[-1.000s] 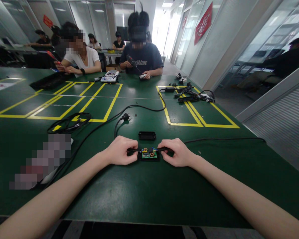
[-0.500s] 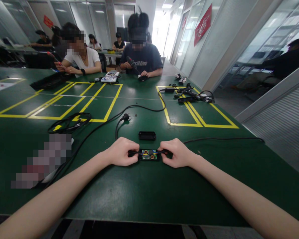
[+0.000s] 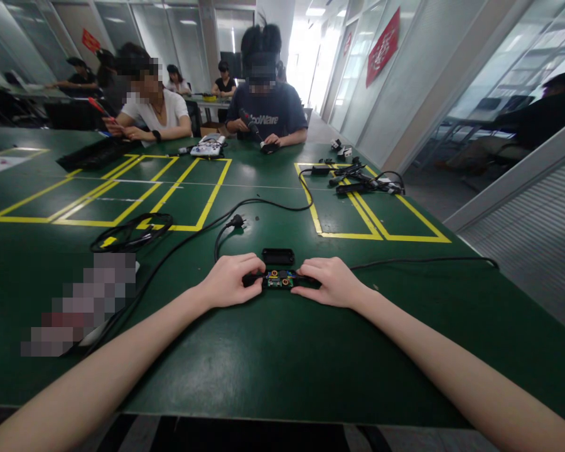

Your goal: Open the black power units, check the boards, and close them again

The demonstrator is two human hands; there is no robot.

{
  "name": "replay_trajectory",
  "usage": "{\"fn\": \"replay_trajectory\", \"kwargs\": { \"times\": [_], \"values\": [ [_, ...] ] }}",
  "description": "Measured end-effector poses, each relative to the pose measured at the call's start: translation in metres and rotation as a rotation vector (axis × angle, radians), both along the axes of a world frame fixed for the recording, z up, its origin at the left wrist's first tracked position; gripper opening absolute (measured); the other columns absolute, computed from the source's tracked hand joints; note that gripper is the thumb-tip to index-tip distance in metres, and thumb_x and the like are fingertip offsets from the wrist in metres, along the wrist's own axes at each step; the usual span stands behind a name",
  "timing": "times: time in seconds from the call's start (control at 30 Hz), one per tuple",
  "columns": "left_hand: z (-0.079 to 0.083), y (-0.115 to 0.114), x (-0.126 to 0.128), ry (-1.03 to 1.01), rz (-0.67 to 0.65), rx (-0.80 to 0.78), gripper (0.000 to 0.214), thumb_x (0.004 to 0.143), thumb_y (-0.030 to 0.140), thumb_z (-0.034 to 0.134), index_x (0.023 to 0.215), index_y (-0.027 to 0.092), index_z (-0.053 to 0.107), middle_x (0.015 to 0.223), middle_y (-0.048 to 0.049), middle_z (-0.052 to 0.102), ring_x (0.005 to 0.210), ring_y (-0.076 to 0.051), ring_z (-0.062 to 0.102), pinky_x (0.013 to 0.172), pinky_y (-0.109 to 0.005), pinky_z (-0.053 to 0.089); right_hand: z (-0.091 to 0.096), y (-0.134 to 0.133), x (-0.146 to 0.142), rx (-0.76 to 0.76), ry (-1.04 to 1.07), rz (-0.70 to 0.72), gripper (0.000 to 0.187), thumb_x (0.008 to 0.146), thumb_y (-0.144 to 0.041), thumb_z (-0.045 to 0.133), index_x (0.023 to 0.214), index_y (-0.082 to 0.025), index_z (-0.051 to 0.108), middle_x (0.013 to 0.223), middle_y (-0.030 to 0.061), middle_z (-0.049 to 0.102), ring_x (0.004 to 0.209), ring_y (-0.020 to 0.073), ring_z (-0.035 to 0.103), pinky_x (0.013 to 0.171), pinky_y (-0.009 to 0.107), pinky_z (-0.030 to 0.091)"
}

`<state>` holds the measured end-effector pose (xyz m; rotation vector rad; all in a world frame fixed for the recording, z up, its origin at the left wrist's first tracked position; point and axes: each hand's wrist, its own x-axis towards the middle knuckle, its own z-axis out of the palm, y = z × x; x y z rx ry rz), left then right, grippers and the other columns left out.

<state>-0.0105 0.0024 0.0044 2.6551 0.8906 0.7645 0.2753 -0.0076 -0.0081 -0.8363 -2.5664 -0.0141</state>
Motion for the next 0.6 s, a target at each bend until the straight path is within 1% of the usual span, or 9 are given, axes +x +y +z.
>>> {"fn": "replay_trajectory", "kwargs": {
  "times": [0.1,0.2,0.3,0.4,0.5,0.6],
  "values": [
    [-0.0001,0.0001,-0.0001,0.004,-0.028,-0.029,0.012,0.09,0.023,0.055,0.089,0.019,0.066,0.077,0.0001,0.065,0.065,-0.013,0.059,0.062,-0.024,0.044,0.001,0.0008,0.0,0.044,-0.024,-0.005,0.028,0.1,-0.045,0.064,0.091,-0.019,0.066,0.08,0.0062,0.069,0.075,0.0213,0.063,0.061,0.031,0.043],
    [-0.0011,0.0006,0.0003,0.018,0.007,-0.038,0.013,0.091,0.023,0.054,0.088,0.019,0.067,0.08,-0.0015,0.066,0.068,-0.015,0.06,0.064,-0.025,0.047,0.001,0.0013,0.0001,0.048,-0.011,-0.038,0.027,0.099,-0.045,0.066,0.091,-0.02,0.069,0.084,0.0078,0.069,0.081,0.0231,0.062,0.064,0.032,0.047],
    [-0.0024,0.0019,0.0007,0.024,0.036,-0.024,0.015,0.093,0.022,0.053,0.09,0.019,0.068,0.087,-0.0044,0.067,0.077,-0.018,0.063,0.072,-0.028,0.051,0.0004,0.002,0.0001,0.04,0.02,-0.052,0.026,0.097,-0.046,0.068,0.091,-0.02,0.072,0.088,0.0085,0.07,0.085,0.0238,0.063,0.067,0.033,0.049],
    [-0.0033,0.0031,0.0006,0.023,0.04,-0.02,0.015,0.094,0.02,0.053,0.091,0.02,0.068,0.09,-0.0055,0.068,0.083,-0.019,0.064,0.076,-0.03,0.053,0.0011,0.0022,-0.0002,0.048,-0.001,-0.054,0.03,0.099,-0.048,0.066,0.09,-0.02,0.074,0.088,0.0086,0.071,0.084,0.0231,0.063,0.067,0.033,0.051],
    [-0.0032,0.0038,0.0003,0.025,0.037,-0.016,0.014,0.093,0.019,0.053,0.091,0.02,0.068,0.091,-0.0054,0.068,0.084,-0.02,0.065,0.076,-0.03,0.053,0.0036,0.0022,-0.0007,0.073,-0.051,-0.052,0.034,0.101,-0.049,0.062,0.09,-0.02,0.075,0.087,0.0088,0.071,0.082,0.0224,0.063,0.067,0.033,0.051],
    [-0.0022,0.0037,0.0001,0.033,0.023,-0.002,0.014,0.092,0.018,0.054,0.092,0.02,0.068,0.092,-0.0057,0.069,0.085,-0.02,0.065,0.077,-0.031,0.053,0.0062,0.0025,-0.0015,0.108,-0.081,-0.027,0.036,0.102,-0.049,0.059,0.09,-0.019,0.075,0.086,0.0095,0.071,0.082,0.0231,0.064,0.07,0.035,0.052]
  ]
}}
